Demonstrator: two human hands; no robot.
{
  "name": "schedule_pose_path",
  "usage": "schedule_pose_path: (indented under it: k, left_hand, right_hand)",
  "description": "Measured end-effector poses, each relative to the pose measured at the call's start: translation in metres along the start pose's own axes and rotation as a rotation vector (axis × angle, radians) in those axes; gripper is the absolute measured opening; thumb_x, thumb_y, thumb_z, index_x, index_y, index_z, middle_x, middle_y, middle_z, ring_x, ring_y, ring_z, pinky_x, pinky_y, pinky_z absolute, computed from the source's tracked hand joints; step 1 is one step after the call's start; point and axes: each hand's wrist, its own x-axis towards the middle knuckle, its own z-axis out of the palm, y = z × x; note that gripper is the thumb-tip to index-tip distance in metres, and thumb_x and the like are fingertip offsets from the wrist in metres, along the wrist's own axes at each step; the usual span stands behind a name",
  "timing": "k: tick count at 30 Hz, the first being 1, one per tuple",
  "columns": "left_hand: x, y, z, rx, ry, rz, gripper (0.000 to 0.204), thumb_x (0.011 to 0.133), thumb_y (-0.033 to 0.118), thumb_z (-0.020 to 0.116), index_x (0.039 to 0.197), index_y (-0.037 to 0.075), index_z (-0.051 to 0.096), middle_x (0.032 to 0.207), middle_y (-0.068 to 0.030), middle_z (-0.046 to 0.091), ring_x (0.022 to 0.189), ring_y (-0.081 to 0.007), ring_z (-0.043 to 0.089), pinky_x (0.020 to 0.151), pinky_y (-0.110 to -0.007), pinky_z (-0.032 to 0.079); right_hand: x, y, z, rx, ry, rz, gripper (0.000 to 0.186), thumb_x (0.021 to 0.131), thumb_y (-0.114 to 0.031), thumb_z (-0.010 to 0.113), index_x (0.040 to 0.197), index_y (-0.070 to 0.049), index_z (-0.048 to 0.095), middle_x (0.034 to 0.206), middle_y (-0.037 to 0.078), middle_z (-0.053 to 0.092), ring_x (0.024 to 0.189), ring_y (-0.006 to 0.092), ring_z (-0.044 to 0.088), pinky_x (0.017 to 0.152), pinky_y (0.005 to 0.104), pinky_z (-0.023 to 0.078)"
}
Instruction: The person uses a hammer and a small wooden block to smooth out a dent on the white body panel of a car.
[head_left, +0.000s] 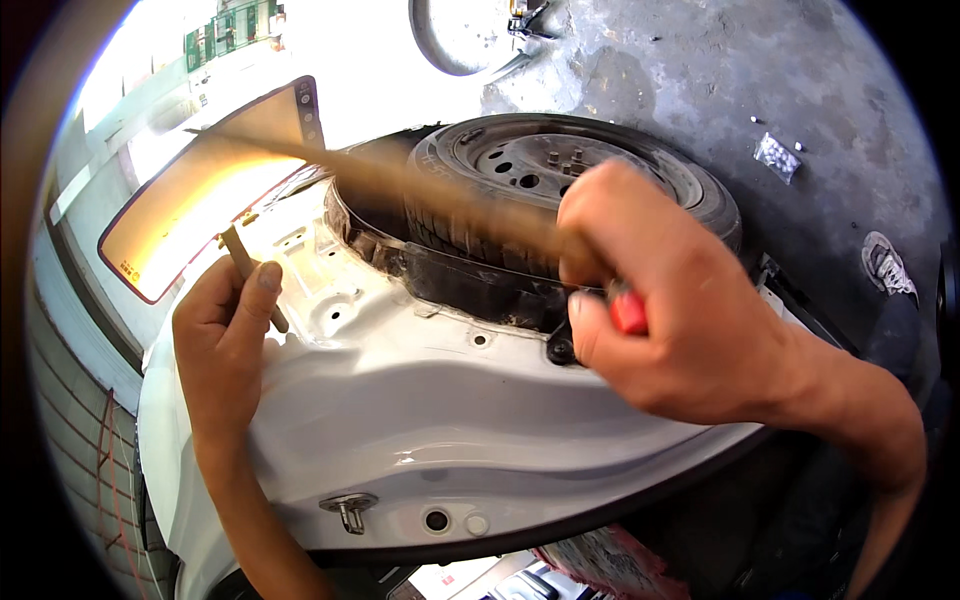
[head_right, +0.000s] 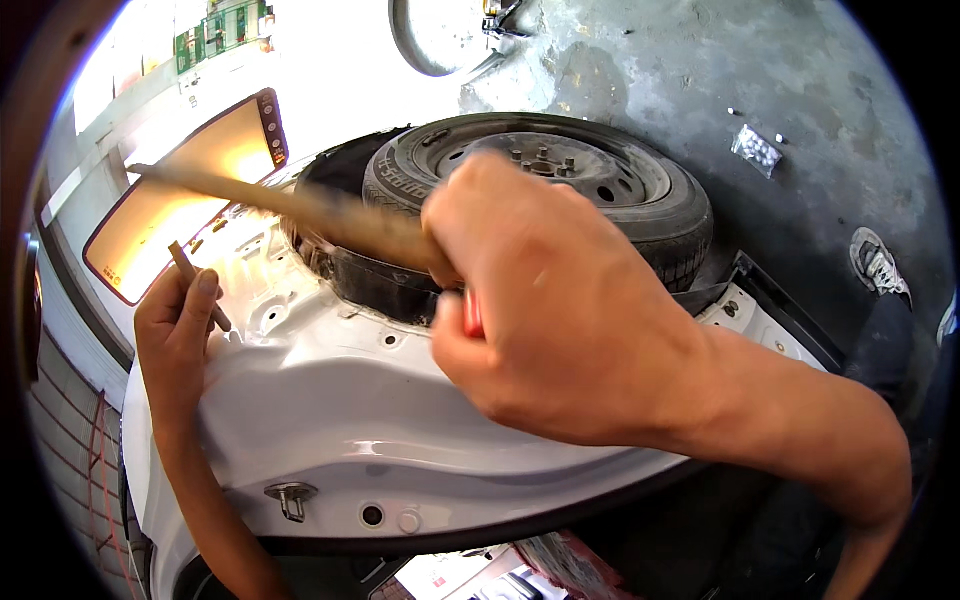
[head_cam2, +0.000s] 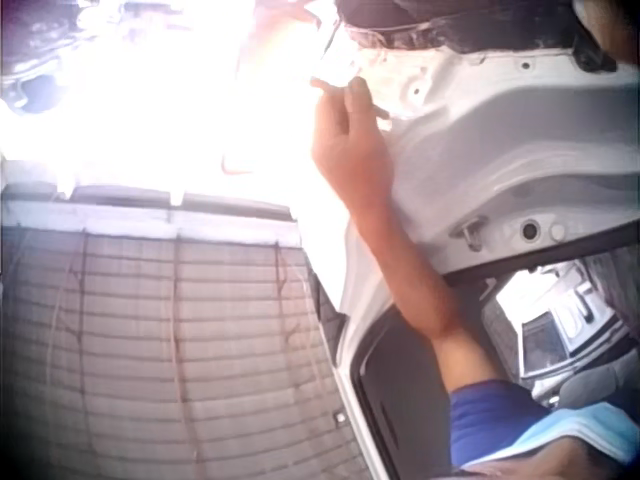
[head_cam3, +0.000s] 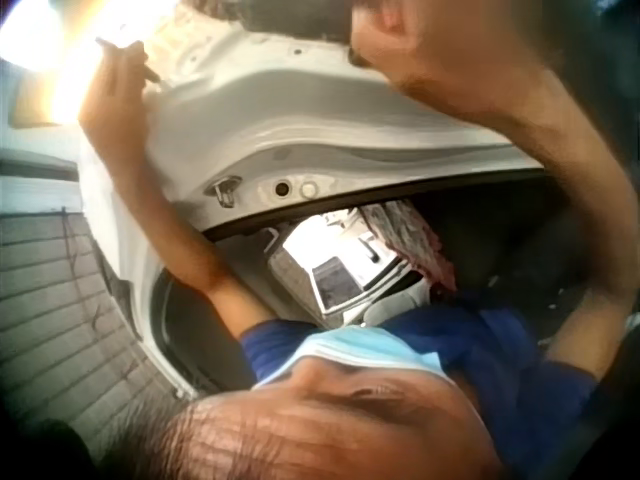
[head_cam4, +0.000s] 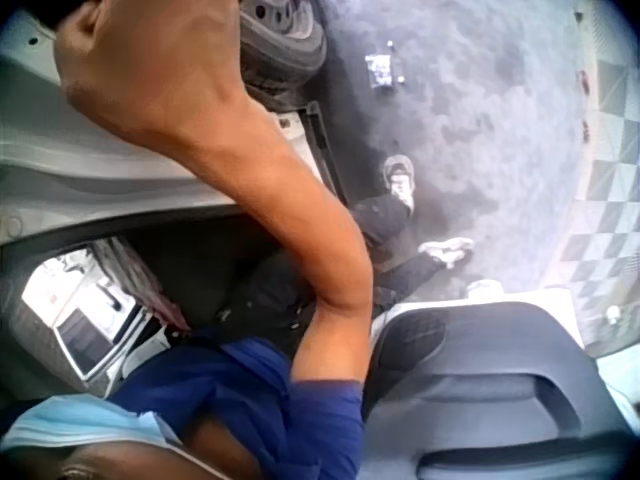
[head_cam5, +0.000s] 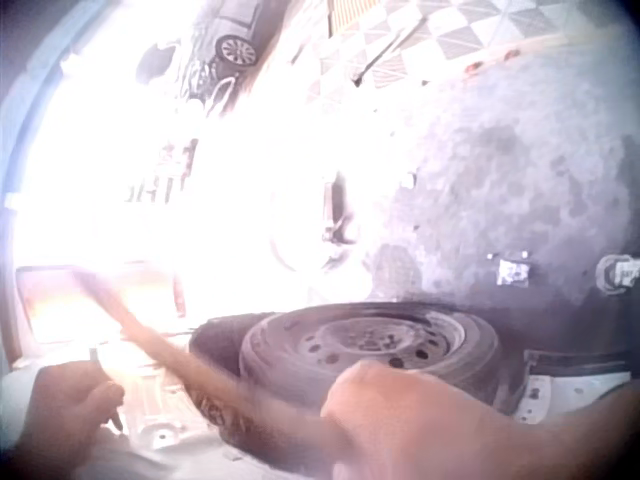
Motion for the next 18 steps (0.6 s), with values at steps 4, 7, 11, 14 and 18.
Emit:
schedule_pose_path:
  k: [4, 7, 11, 14, 18]
  left_hand:
    - [-0.002, 0.003, 0.001, 0.005, 0.030, -0.071, 0.030, 0.099, 0.024, 0.067, 0.081, 0.001, 0.061, 0.068, 0.0025, 0.051, 0.064, -0.0066, 0.044, 0.059, -0.024, 0.036]
    - [-0.001, -0.013, 0.001, 0.006, -0.010, 0.005, 0.028, 0.100, 0.026, 0.066, 0.087, 0.002, 0.064, 0.068, 0.0040, 0.051, 0.055, -0.0013, 0.037, 0.049, -0.022, 0.027]
    - [-0.002, -0.001, -0.005, -0.073, -0.036, -0.027, 0.028, 0.100, 0.027, 0.067, 0.087, 0.002, 0.064, 0.068, 0.0032, 0.052, 0.057, -0.0020, 0.040, 0.050, -0.021, 0.029]
    - [-0.002, 0.000, -0.006, -0.059, -0.090, -0.053, 0.029, 0.100, 0.027, 0.067, 0.087, 0.001, 0.063, 0.069, 0.0026, 0.053, 0.060, -0.0035, 0.043, 0.053, -0.022, 0.033]
    - [-0.002, 0.001, -0.006, -0.075, -0.109, -0.008, 0.027, 0.100, 0.026, 0.067, 0.088, 0.001, 0.063, 0.070, 0.0027, 0.053, 0.062, -0.0048, 0.046, 0.056, -0.022, 0.035]
  right_hand:
    - [0.006, -0.006, 0.000, 0.246, 0.167, 0.092, 0.016, 0.084, -0.002, 0.060, 0.097, -0.004, 0.051, 0.098, 0.007, 0.050, 0.091, 0.0151, 0.051, 0.085, 0.0321, 0.043]
    - [0.001, 0.002, -0.007, -0.197, -0.205, -0.066, 0.015, 0.087, -0.003, 0.058, 0.098, -0.005, 0.049, 0.099, 0.007, 0.050, 0.093, 0.0141, 0.049, 0.088, 0.0323, 0.043]
    - [0.000, 0.000, -0.009, 0.168, 0.092, 0.012, 0.020, 0.079, 0.000, 0.060, 0.096, -0.004, 0.050, 0.098, 0.012, 0.052, 0.089, 0.0248, 0.054, 0.084, 0.0358, 0.045]
    - [-0.001, -0.002, -0.007, 0.044, -0.056, 0.023, 0.017, 0.082, -0.002, 0.059, 0.096, -0.004, 0.050, 0.097, 0.011, 0.052, 0.088, 0.0208, 0.052, 0.084, 0.0334, 0.044]
    - [-0.001, 0.000, -0.005, 0.124, 0.086, 0.012, 0.017, 0.080, 0.000, 0.058, 0.094, -0.004, 0.050, 0.095, 0.010, 0.052, 0.085, 0.0192, 0.052, 0.079, 0.0322, 0.043]
